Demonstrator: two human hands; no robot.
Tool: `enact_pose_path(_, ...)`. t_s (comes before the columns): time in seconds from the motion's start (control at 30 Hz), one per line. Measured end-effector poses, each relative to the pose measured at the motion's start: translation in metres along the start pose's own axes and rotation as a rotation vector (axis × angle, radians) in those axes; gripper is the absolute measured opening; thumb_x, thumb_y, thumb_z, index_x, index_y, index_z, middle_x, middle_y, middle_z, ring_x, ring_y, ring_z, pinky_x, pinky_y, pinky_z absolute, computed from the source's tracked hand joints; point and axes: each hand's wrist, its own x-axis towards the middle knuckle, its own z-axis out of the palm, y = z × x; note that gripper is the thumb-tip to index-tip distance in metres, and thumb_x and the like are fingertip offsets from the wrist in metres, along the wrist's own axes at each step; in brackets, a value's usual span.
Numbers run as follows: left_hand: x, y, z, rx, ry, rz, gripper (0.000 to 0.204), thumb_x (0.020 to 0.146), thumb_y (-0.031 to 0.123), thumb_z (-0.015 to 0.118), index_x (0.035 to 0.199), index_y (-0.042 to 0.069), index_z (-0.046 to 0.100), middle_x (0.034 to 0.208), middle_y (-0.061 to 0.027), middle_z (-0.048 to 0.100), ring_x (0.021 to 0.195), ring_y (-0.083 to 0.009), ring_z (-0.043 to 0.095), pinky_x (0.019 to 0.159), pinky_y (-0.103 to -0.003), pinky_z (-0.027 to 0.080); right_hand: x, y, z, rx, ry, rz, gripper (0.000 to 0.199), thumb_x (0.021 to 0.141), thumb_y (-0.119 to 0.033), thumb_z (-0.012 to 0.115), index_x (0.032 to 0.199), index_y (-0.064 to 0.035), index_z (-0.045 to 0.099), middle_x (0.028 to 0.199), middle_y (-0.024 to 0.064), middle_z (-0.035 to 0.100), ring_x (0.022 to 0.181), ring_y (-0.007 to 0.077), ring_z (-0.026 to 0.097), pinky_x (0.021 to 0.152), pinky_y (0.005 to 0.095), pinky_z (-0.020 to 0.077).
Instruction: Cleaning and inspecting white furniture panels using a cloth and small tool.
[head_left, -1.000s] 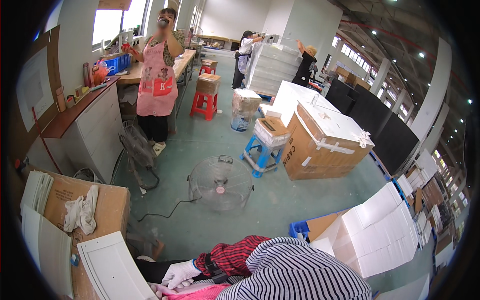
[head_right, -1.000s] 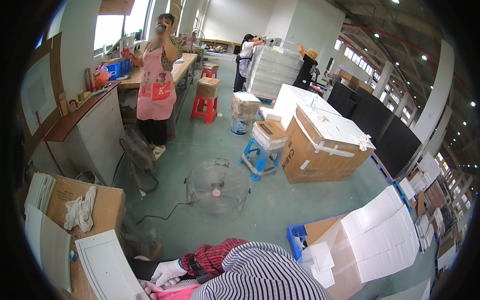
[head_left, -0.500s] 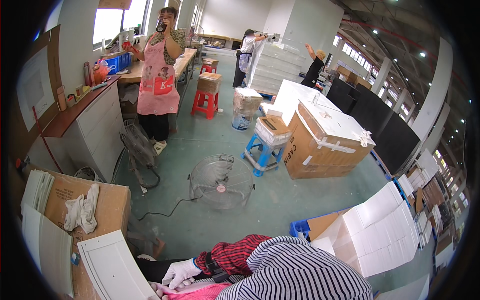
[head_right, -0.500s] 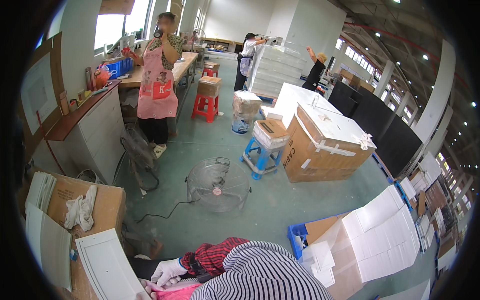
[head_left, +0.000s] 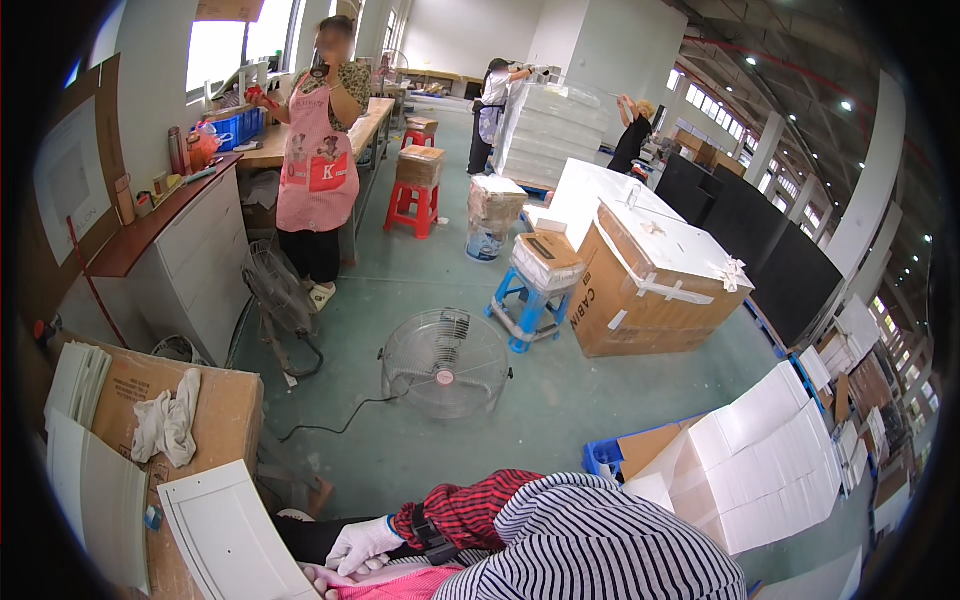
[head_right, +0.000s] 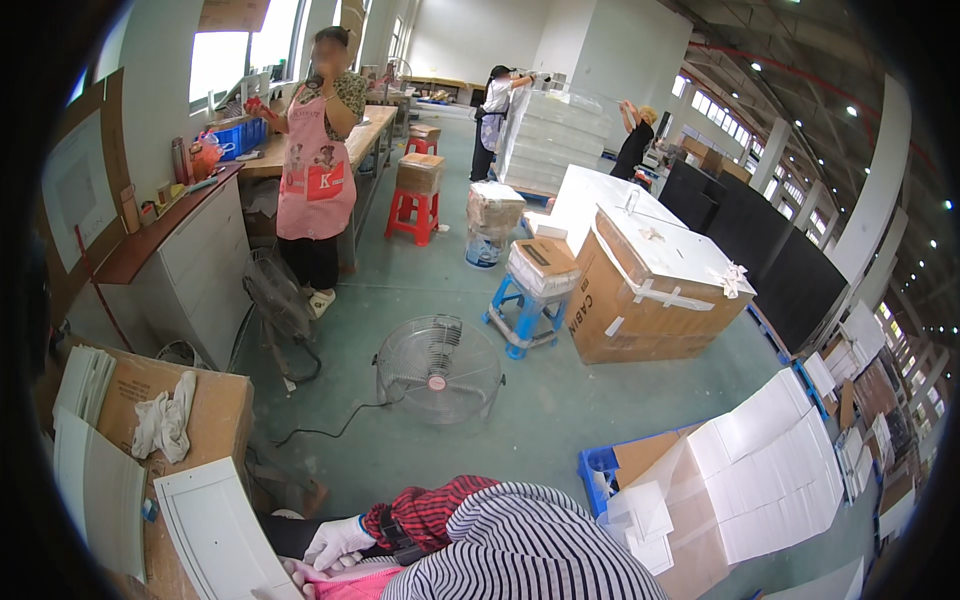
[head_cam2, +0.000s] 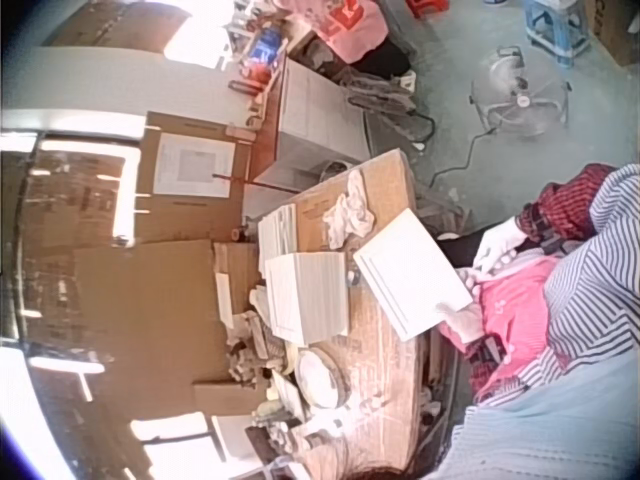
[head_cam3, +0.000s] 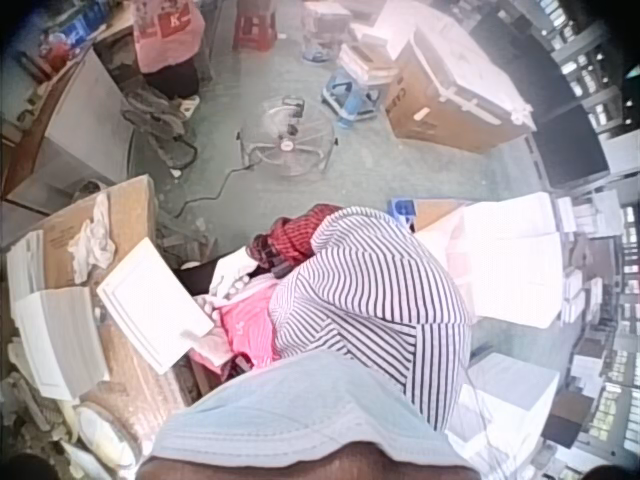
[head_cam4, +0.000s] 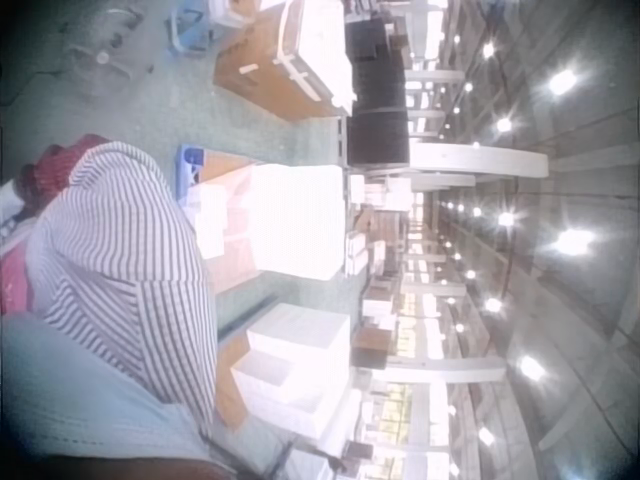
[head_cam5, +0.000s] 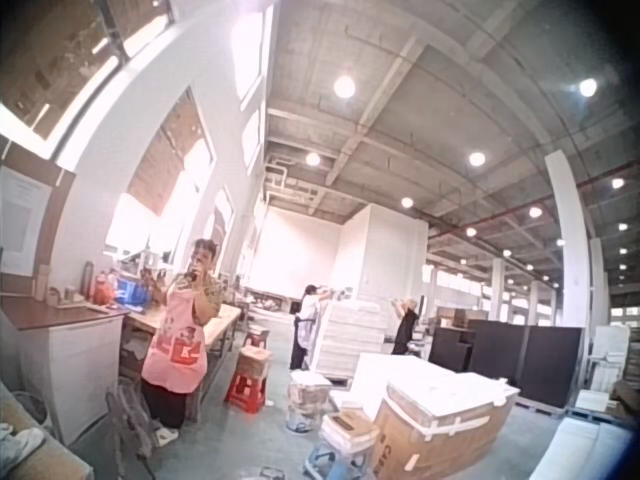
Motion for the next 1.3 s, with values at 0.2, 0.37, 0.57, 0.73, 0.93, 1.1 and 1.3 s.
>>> enact_pose_path(0.2,0.0,-0.002,-0.01,-0.062,-0.059,-0.006,0.081,0.1,0.058,0.054,0.151,-0.003,0.044,0.139,-0.0195,0.06,0.115,-0.0315,0.062,0.09,-0.041,0.055,0.004,0.008,-0.004,0.017,-0.013,-0.004,0.013,0.097,-0.026,0.068,0.092,-0.0144,0.071,0.064,-0.0089,0.058,0.047,-0.0011,0.051,0.039,0.0175,0.0376)
enact_pose_path(0.37,-0.004,0.0,-0.004,-0.054,0.125,-0.034,0.068,0.104,0.044,0.055,0.152,-0.002,0.043,0.137,-0.0194,0.06,0.118,-0.0328,0.061,0.094,-0.043,0.055,0.003,0.007,-0.004,0.023,-0.025,-0.02,0.013,0.098,-0.026,0.068,0.092,-0.0143,0.071,0.064,-0.0089,0.058,0.047,-0.0014,0.051,0.039,0.0175,0.0378)
enact_pose_path(0.57,-0.007,0.005,0.007,-0.053,0.058,-0.031,0.065,0.102,0.036,0.061,0.151,-0.003,0.044,0.138,-0.0196,0.06,0.118,-0.0329,0.062,0.095,-0.044,0.054,0.005,0.008,-0.005,0.022,-0.03,-0.019,0.013,0.098,-0.027,0.068,0.095,-0.0144,0.072,0.064,-0.0089,0.058,0.047,-0.0015,0.051,0.039,0.0174,0.0379)
enact_pose_path(0.73,-0.007,0.006,0.009,-0.068,0.086,-0.048,0.06,0.101,0.028,0.063,0.148,-0.004,0.046,0.135,-0.0185,0.061,0.116,-0.0312,0.062,0.093,-0.042,0.055,0.01,0.013,-0.008,0.039,-0.027,0.011,0.015,0.098,-0.026,0.067,0.101,-0.0124,0.073,0.064,-0.0077,0.059,0.046,-0.0006,0.052,0.039,0.0178,0.0389)
enact_pose_path(0.93,-0.008,0.004,0.005,-0.059,0.063,-0.055,0.055,0.1,0.02,0.064,0.147,-0.004,0.047,0.134,-0.018,0.062,0.115,-0.0306,0.062,0.094,-0.042,0.055,0.011,0.014,-0.009,0.083,-0.049,0.021,0.018,0.099,-0.024,0.066,0.107,-0.0093,0.073,0.064,-0.0064,0.06,0.046,0.0002,0.052,0.039,0.0185,0.0393)
enact_pose_path(1.1,-0.009,0.002,0.004,-0.024,0.064,-0.04,0.055,0.1,0.019,0.064,0.147,-0.004,0.047,0.134,-0.018,0.062,0.115,-0.0307,0.062,0.094,-0.043,0.055,0.007,0.006,-0.006,0.054,-0.041,0.023,0.015,0.099,-0.024,0.066,0.104,-0.0105,0.072,0.064,-0.0065,0.06,0.046,0.0003,0.052,0.039,0.0188,0.0385)
enact_pose_path(1.3,-0.009,0.0,0.003,0.018,0.063,-0.031,0.054,0.1,0.017,0.064,0.147,-0.004,0.047,0.134,-0.018,0.062,0.115,-0.0307,0.062,0.095,-0.043,0.055,0.008,0.01,-0.008,0.095,-0.053,0.028,0.014,0.098,-0.023,0.067,0.104,-0.0114,0.072,0.064,-0.0066,0.06,0.046,0.0004,0.052,0.039,0.0189,0.0383)
